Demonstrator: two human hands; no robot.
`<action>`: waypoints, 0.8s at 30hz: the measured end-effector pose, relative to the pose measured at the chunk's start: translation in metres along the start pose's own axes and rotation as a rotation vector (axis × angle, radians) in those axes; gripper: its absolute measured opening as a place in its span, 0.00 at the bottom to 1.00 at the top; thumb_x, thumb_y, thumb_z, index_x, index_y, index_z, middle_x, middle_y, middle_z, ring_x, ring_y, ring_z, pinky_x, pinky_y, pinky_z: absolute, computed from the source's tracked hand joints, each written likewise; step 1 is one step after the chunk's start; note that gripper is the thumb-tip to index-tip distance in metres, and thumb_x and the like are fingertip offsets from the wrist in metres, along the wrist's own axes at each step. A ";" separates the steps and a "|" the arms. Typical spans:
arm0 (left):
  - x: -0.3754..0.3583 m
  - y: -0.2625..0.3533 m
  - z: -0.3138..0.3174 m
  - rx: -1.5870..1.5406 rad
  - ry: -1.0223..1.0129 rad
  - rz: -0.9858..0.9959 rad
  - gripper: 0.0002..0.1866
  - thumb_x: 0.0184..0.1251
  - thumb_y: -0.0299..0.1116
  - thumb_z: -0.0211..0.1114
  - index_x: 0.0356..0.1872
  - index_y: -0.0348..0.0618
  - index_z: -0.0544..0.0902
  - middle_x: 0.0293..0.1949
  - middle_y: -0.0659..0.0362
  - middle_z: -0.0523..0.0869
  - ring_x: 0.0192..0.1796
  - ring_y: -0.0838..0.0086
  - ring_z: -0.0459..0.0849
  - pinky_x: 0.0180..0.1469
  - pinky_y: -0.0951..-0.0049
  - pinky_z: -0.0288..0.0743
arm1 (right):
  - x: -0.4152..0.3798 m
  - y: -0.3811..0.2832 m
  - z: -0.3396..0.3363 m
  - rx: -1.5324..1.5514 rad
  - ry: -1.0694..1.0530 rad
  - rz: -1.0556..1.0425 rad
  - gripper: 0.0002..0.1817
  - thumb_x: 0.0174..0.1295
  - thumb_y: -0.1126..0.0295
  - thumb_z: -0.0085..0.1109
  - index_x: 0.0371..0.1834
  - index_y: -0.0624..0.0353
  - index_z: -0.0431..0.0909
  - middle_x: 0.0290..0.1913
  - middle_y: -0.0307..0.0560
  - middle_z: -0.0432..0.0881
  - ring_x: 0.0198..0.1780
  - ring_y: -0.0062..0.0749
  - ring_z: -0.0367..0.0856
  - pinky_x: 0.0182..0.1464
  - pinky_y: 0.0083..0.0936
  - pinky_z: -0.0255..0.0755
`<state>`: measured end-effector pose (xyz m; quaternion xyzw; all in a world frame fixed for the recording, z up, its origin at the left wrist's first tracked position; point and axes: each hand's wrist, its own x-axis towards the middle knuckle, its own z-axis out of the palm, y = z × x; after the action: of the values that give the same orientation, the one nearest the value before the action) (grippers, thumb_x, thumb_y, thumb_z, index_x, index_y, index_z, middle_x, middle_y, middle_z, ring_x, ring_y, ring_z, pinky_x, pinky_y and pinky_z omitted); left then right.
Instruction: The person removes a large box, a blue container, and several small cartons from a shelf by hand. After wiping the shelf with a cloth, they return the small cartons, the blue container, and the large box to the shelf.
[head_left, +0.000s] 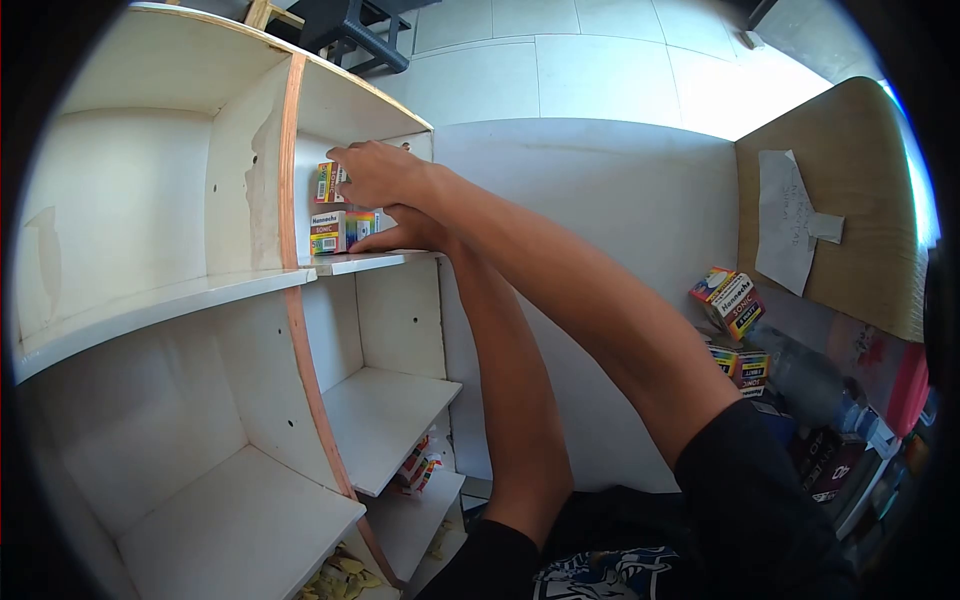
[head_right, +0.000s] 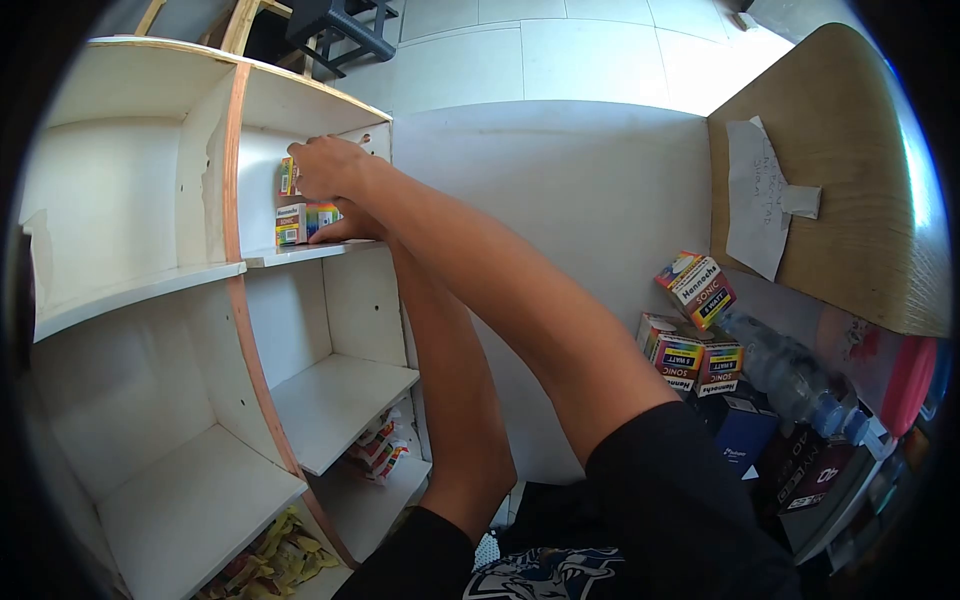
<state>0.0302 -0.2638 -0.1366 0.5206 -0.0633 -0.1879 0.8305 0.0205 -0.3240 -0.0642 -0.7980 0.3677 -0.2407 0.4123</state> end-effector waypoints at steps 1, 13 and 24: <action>0.003 -0.004 -0.001 -0.048 -0.005 -0.015 0.37 0.81 0.37 0.51 0.82 0.60 0.41 0.78 0.52 0.55 0.74 0.65 0.69 0.69 0.67 0.76 | 0.000 -0.001 0.000 0.002 0.009 -0.010 0.29 0.62 0.64 0.61 0.67 0.62 0.74 0.57 0.62 0.84 0.58 0.58 0.83 0.61 0.46 0.77; 0.002 0.016 0.012 -0.322 0.099 -0.178 0.29 0.84 0.52 0.50 0.80 0.66 0.56 0.76 0.58 0.62 0.75 0.69 0.67 0.71 0.67 0.69 | -0.004 0.010 -0.007 -0.027 0.052 0.004 0.22 0.62 0.67 0.59 0.56 0.68 0.77 0.53 0.68 0.84 0.55 0.62 0.84 0.59 0.48 0.77; 0.020 -0.008 -0.010 -0.320 -0.017 -0.237 0.32 0.82 0.57 0.50 0.79 0.58 0.58 0.72 0.60 0.66 0.73 0.70 0.68 0.72 0.68 0.65 | -0.038 -0.002 0.022 -0.292 0.267 -0.513 0.27 0.48 0.58 0.75 0.56 0.38 0.84 0.62 0.45 0.80 0.69 0.40 0.72 0.65 0.39 0.72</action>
<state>0.0500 -0.2662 -0.1499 0.3841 0.0219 -0.2966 0.8741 0.0133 -0.2827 -0.0774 -0.8768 0.2362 -0.3839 0.1674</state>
